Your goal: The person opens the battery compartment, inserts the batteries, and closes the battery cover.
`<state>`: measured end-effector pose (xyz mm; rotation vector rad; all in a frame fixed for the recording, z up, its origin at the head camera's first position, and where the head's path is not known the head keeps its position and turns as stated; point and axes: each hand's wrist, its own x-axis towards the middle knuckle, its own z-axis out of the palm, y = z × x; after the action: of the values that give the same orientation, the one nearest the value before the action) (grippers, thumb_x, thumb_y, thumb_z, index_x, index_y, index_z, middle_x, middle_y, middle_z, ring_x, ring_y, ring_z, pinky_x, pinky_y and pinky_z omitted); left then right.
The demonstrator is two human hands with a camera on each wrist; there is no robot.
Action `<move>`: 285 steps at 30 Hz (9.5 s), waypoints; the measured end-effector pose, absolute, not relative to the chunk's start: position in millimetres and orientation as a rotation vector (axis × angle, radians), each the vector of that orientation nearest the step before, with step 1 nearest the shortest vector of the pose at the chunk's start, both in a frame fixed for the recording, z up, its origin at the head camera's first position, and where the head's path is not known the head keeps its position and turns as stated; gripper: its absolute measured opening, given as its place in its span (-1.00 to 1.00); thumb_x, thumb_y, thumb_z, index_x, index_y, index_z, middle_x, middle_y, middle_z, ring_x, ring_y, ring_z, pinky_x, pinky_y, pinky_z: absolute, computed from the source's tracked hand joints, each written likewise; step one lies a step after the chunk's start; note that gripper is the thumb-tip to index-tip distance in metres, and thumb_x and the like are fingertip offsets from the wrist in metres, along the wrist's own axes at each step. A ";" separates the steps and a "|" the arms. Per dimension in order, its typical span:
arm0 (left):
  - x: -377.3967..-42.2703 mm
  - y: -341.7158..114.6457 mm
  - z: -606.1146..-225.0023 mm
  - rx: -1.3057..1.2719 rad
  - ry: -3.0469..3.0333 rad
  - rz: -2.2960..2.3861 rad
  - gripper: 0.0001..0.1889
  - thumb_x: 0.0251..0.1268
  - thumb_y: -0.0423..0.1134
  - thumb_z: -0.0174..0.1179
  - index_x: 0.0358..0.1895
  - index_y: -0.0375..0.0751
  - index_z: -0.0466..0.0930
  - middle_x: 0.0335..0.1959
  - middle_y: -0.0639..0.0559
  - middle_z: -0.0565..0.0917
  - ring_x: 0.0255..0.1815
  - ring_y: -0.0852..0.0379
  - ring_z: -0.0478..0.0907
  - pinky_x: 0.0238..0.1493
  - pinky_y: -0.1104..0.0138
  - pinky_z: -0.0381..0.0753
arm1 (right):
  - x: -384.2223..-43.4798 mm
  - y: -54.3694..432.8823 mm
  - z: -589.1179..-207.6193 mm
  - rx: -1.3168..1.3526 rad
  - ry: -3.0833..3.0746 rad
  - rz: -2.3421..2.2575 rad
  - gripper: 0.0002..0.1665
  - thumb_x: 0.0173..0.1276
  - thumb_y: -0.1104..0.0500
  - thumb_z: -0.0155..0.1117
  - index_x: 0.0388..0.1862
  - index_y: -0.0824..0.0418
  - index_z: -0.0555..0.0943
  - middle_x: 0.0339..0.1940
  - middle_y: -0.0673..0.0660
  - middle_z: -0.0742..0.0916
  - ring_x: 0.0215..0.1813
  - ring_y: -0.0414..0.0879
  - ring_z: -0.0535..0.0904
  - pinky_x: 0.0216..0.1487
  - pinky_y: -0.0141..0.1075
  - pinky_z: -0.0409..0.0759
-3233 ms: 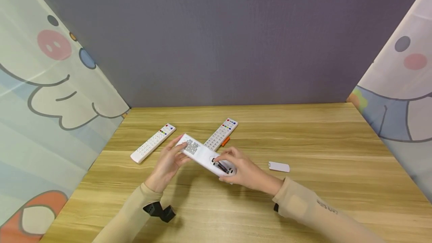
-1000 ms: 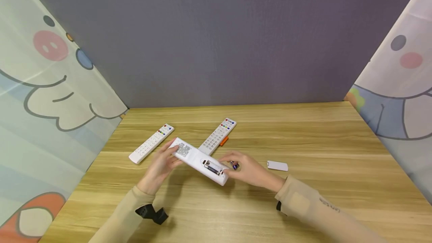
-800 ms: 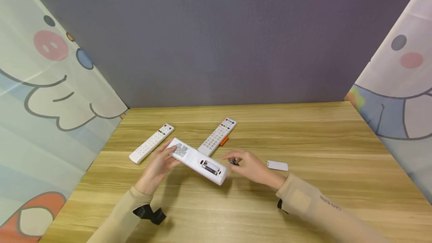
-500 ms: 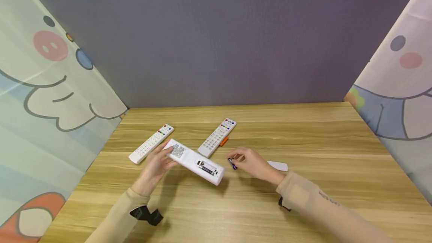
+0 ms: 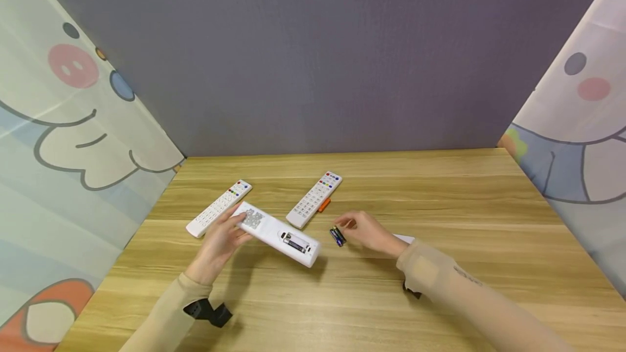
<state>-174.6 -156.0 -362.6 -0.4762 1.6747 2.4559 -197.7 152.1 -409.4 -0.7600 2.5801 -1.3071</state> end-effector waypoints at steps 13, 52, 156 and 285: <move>-174.2 -158.6 -363.2 -0.462 1.700 2.435 -0.53 0.27 -0.45 -0.11 0.27 -0.30 0.14 -0.22 -0.03 0.47 -0.45 0.16 0.56 -0.41 0.44 0.63 | -209.4 147.8 -420.3 -0.737 2.590 -1.206 -0.73 0.07 0.41 0.19 -0.20 0.47 0.56 -0.41 0.18 0.65 -0.39 -0.13 0.54 -0.40 -0.45 0.55; -174.9 -158.1 -365.9 -0.468 1.700 2.433 -0.53 0.26 -0.46 -0.10 0.26 -0.31 0.16 -0.27 -0.03 0.53 -0.40 0.12 0.60 -0.39 0.38 0.65 | -216.4 133.6 -420.8 -0.617 2.621 -1.038 -0.69 0.02 0.38 0.25 -0.20 0.45 0.56 -0.63 0.00 0.53 -0.57 -0.26 0.36 -0.59 -0.49 0.37; -175.0 -137.8 -360.3 -0.431 1.616 2.470 -0.53 0.26 -0.44 -0.09 0.26 -0.35 0.14 -0.18 -0.17 0.45 -0.38 0.11 0.57 -0.34 0.36 0.65 | -140.4 113.6 -385.0 -0.972 2.927 -1.731 -0.74 -0.19 0.27 0.47 -0.51 0.07 0.57 -0.33 -0.02 0.69 -0.22 -0.12 0.61 -0.09 -0.31 0.59; -167.7 -134.4 -360.8 -0.374 1.629 2.471 -0.53 0.23 -0.47 -0.07 0.24 -0.32 0.18 -0.29 -0.11 0.51 -0.44 0.12 0.59 -0.38 0.36 0.65 | -153.6 198.2 -389.3 -0.703 2.722 -1.415 -0.79 0.11 0.42 0.15 -0.23 0.45 0.54 -0.30 0.24 0.65 -0.31 -0.22 0.55 -0.33 -0.41 0.59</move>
<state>-167.7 -134.4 -360.8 -0.3743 1.6294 2.4710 -153.6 198.2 -389.3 -0.7032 2.7223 -1.4152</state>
